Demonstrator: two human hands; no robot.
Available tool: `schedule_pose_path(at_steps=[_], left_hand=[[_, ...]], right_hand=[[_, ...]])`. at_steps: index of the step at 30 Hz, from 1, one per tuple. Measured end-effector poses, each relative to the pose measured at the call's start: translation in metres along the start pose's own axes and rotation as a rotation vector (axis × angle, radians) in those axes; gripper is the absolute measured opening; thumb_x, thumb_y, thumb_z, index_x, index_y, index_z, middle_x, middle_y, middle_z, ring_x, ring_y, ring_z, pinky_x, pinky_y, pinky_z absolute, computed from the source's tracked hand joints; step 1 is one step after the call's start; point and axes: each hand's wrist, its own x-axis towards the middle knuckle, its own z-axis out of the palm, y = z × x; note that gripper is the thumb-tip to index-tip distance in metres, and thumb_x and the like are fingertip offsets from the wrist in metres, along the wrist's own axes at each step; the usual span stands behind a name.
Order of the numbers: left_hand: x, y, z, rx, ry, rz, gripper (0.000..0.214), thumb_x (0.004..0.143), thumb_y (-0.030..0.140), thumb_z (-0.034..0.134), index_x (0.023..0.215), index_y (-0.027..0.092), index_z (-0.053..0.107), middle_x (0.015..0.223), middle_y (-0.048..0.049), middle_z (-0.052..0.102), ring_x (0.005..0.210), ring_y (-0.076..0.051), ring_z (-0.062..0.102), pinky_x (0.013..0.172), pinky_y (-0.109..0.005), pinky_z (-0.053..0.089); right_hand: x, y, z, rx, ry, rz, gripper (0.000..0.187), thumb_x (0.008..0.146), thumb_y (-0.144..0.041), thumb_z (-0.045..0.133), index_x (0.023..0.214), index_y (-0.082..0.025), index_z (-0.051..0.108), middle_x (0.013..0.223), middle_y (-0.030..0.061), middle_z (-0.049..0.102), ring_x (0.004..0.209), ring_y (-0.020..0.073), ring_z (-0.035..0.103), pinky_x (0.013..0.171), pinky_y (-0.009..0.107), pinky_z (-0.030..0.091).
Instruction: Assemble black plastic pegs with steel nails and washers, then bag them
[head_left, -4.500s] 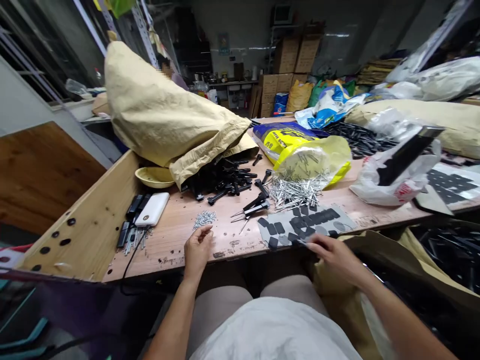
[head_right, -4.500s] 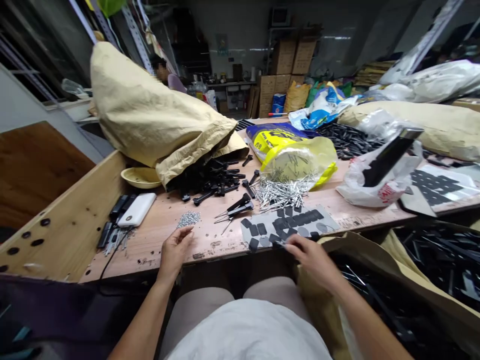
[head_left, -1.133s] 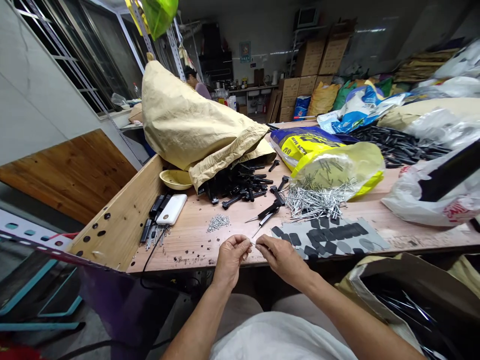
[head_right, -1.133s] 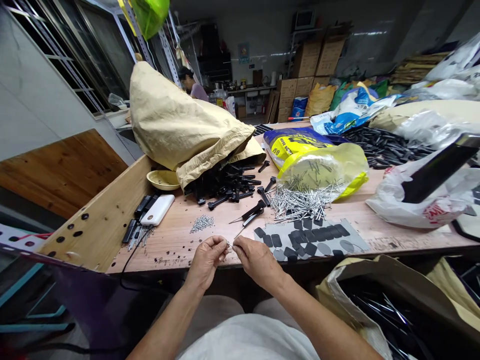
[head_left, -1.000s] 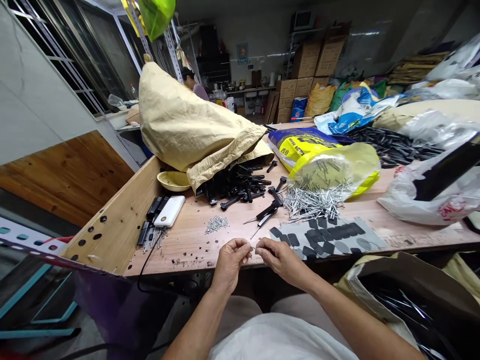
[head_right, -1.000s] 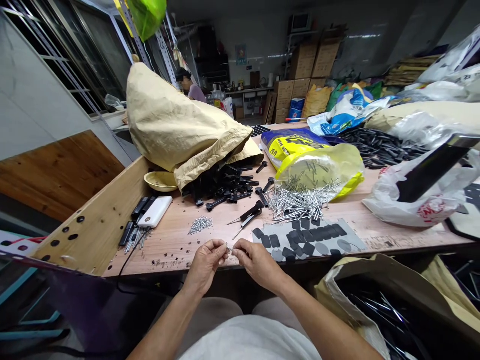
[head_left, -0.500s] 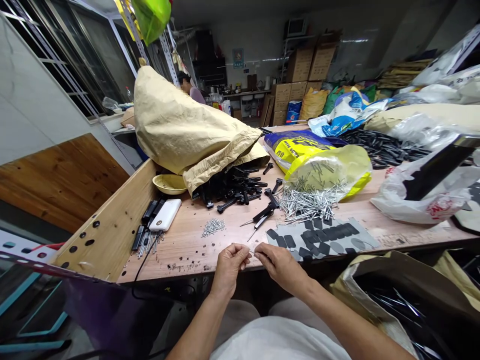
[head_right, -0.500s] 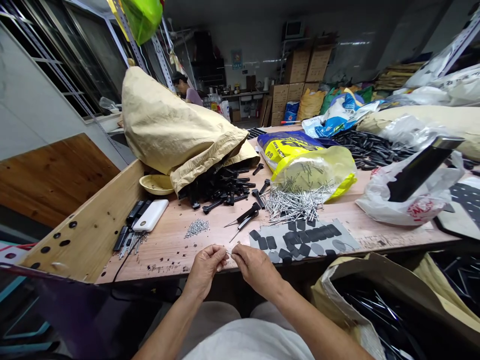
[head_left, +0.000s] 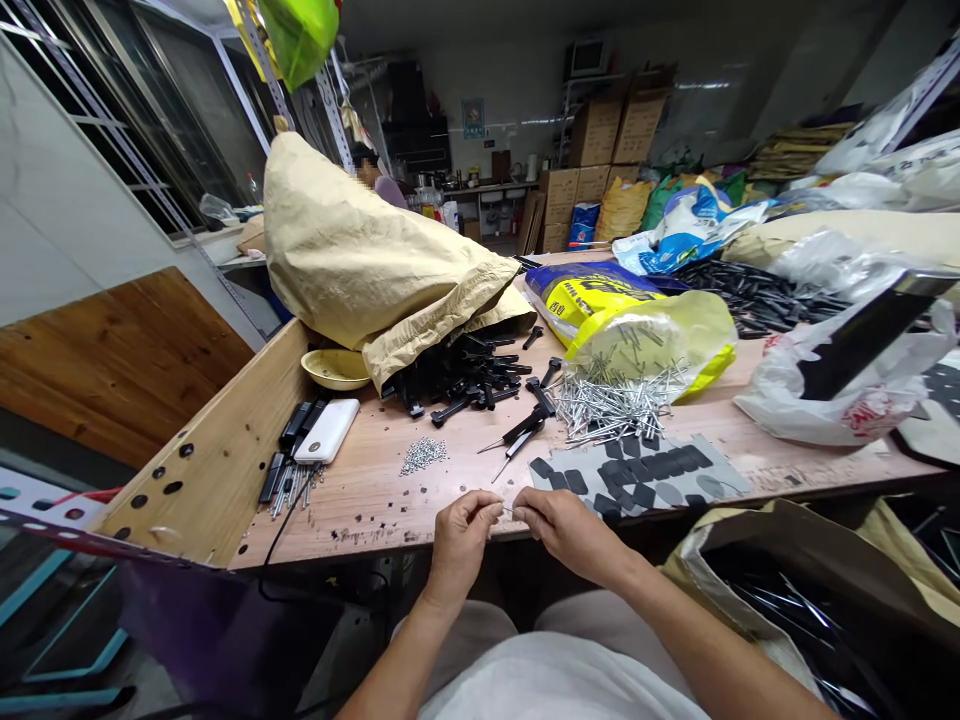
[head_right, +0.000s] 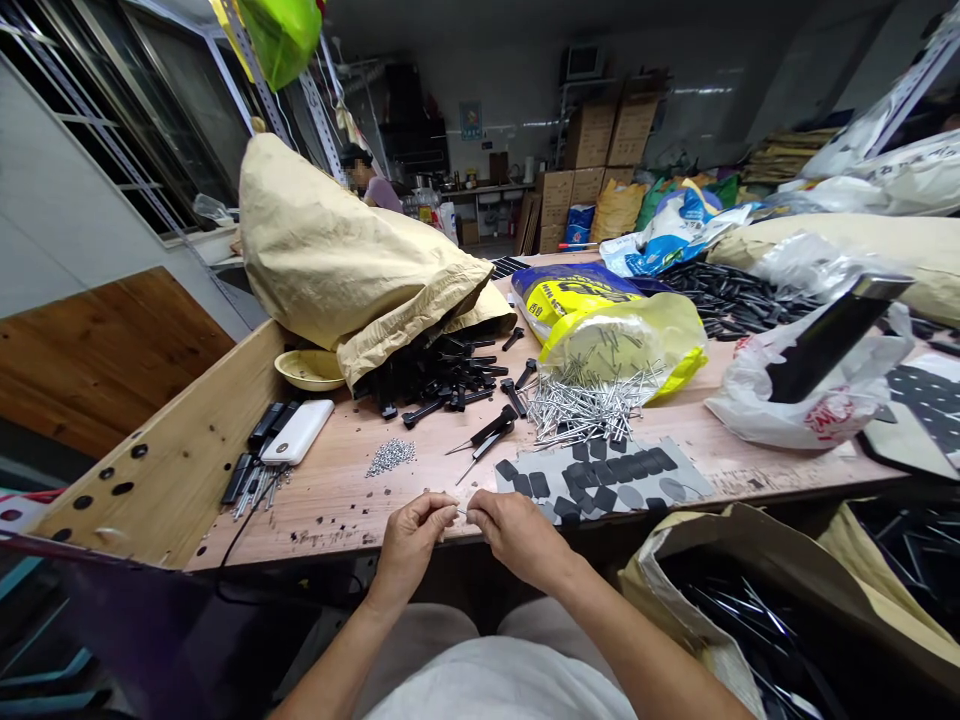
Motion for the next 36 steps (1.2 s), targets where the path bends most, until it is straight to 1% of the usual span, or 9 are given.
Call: schedule_pose_path(at_steps=[2, 4, 8, 12, 15, 18, 23, 26, 36], left_hand=[[0.0, 0.001, 0.001, -0.022, -0.018, -0.005, 0.011, 0.073, 0.028, 0.071, 0.072, 0.017, 0.073, 0.058, 0.001, 0.061, 0.052, -0.01, 0.046, 0.053, -0.023, 0.036], [0.0, 0.002, 0.004, -0.136, -0.032, -0.052, 0.015, 0.072, 0.031, 0.073, 0.071, 0.016, 0.072, 0.057, 0.001, 0.061, 0.05, -0.009, 0.045, 0.052, -0.022, 0.036], [0.003, 0.004, 0.01, -0.386, -0.02, -0.173, 0.025, 0.067, 0.037, 0.078, 0.071, 0.015, 0.068, 0.06, -0.0011, 0.065, 0.051, -0.009, 0.049, 0.048, -0.02, 0.034], [0.005, 0.008, 0.01, -0.466, -0.039, -0.26, 0.029, 0.064, 0.038, 0.081, 0.069, 0.013, 0.066, 0.061, -0.0023, 0.065, 0.051, -0.009, 0.052, 0.047, -0.02, 0.035], [0.006, 0.011, 0.009, -0.502, -0.048, -0.278, 0.028, 0.063, 0.036, 0.082, 0.069, 0.013, 0.067, 0.06, -0.0023, 0.065, 0.05, -0.008, 0.052, 0.047, -0.019, 0.035], [0.006, 0.011, 0.009, -0.509, -0.027, -0.246, 0.024, 0.062, 0.032, 0.083, 0.072, 0.013, 0.07, 0.062, -0.0022, 0.067, 0.054, -0.009, 0.054, 0.051, -0.02, 0.038], [0.007, 0.007, 0.009, -0.446, -0.012, -0.164, 0.019, 0.062, 0.025, 0.082, 0.076, 0.015, 0.074, 0.064, -0.0018, 0.068, 0.061, -0.011, 0.057, 0.06, -0.022, 0.043], [0.006, 0.006, 0.009, -0.467, -0.035, -0.183, 0.02, 0.063, 0.026, 0.081, 0.078, 0.015, 0.075, 0.063, -0.0019, 0.068, 0.059, -0.01, 0.054, 0.059, -0.022, 0.042], [0.005, 0.006, 0.007, -0.568, -0.097, -0.257, 0.023, 0.064, 0.028, 0.082, 0.082, 0.013, 0.076, 0.063, -0.0022, 0.066, 0.06, -0.009, 0.054, 0.056, -0.02, 0.04]], right_hand=[[-0.001, 0.0, -0.001, 0.106, -0.034, 0.035, 0.028, 0.099, -0.032, 0.041, 0.083, -0.02, 0.06, 0.061, -0.0025, 0.059, 0.055, 0.0119, 0.053, 0.054, 0.021, 0.036], [-0.001, 0.001, -0.001, 0.147, -0.028, 0.044, 0.029, 0.099, -0.033, 0.04, 0.081, -0.02, 0.059, 0.058, -0.0038, 0.057, 0.053, 0.0112, 0.051, 0.053, 0.021, 0.035], [0.0, 0.003, 0.004, 0.023, 0.075, -0.038, 0.024, 0.098, -0.03, 0.042, 0.087, -0.02, 0.06, 0.069, -0.0007, 0.062, 0.063, 0.0132, 0.056, 0.06, 0.023, 0.039], [0.001, 0.005, 0.008, -0.16, 0.148, -0.14, 0.025, 0.1, -0.028, 0.037, 0.092, -0.021, 0.06, 0.081, 0.0042, 0.066, 0.074, 0.0162, 0.061, 0.067, 0.026, 0.043], [0.0, 0.005, 0.007, -0.216, 0.164, -0.157, 0.026, 0.1, -0.028, 0.036, 0.097, -0.022, 0.061, 0.085, 0.0055, 0.067, 0.079, 0.0167, 0.063, 0.07, 0.026, 0.045], [0.0, 0.003, 0.003, -0.214, 0.172, -0.124, 0.024, 0.1, -0.028, 0.038, 0.098, -0.023, 0.062, 0.085, 0.0053, 0.068, 0.079, 0.0165, 0.064, 0.071, 0.025, 0.045], [0.0, -0.004, -0.004, -0.095, 0.124, -0.057, 0.023, 0.098, -0.03, 0.041, 0.094, -0.021, 0.062, 0.079, 0.0034, 0.068, 0.071, 0.016, 0.062, 0.065, 0.025, 0.042], [0.0, -0.006, -0.006, -0.002, 0.089, -0.02, 0.023, 0.097, -0.03, 0.042, 0.091, -0.021, 0.063, 0.07, 0.0003, 0.065, 0.061, 0.014, 0.058, 0.059, 0.024, 0.039], [0.0, -0.003, -0.002, 0.166, 0.043, 0.066, 0.026, 0.096, -0.031, 0.043, 0.082, -0.02, 0.061, 0.057, -0.005, 0.054, 0.052, 0.0106, 0.048, 0.053, 0.021, 0.034]])
